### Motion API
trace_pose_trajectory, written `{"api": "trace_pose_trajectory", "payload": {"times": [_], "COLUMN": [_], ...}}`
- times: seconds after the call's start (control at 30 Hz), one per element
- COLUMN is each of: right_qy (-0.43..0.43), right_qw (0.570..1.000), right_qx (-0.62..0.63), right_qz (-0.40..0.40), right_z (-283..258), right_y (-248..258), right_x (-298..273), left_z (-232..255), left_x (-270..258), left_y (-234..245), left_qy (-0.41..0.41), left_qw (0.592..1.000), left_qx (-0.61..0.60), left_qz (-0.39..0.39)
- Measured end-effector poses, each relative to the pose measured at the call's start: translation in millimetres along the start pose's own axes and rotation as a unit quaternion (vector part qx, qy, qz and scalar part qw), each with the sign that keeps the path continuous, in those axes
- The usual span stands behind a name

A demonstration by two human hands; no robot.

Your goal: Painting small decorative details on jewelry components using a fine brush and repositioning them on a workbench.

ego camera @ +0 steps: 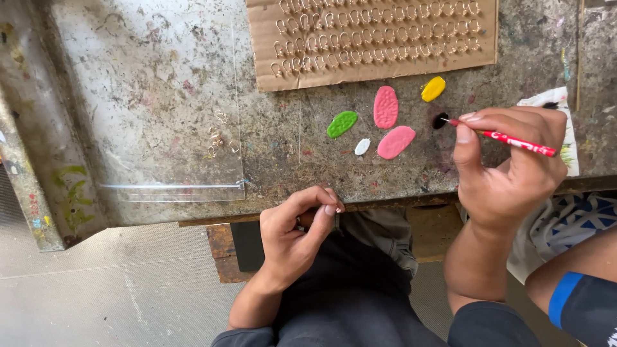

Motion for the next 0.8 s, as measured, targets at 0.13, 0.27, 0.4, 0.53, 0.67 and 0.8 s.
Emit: {"api": "trace_pose_trajectory", "payload": {"times": [0.13,0.27,0.4,0.53,0.67,0.8], "right_qy": [0.001,-0.071,-0.024,-0.028,-0.032,-0.040], "right_qw": [0.998,0.966,0.931,0.926,0.938,0.956], "right_qx": [0.049,0.219,0.365,0.371,0.339,0.275], "right_qz": [0.045,0.116,-0.006,-0.070,-0.068,-0.096], "right_z": [5,9,-9,-52,-69,-74], "right_y": [1,-2,-25,-40,-48,-51], "right_x": [-10,-24,-22,-4,0,-2], "left_z": [3,28,40,34,31,26], "left_x": [-2,-3,14,32,34,33], "left_y": [3,9,14,12,15,16], "left_qy": [0.014,0.004,0.005,0.040,0.047,0.041], "left_qw": [1.000,1.000,0.991,0.987,0.989,0.991], "left_qx": [0.010,0.011,0.108,0.124,0.105,0.098], "left_qz": [0.015,-0.028,-0.073,-0.095,-0.092,-0.086]}}
Point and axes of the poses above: each hand's wrist, its own x-axis towards the middle knuckle, its own y-axis out of the back of the hand, z = x × y, the point moved 8 cm from there along x, towards the middle knuckle, and after that the axes turned 5 degrees about -z, right-handed, at the moved point
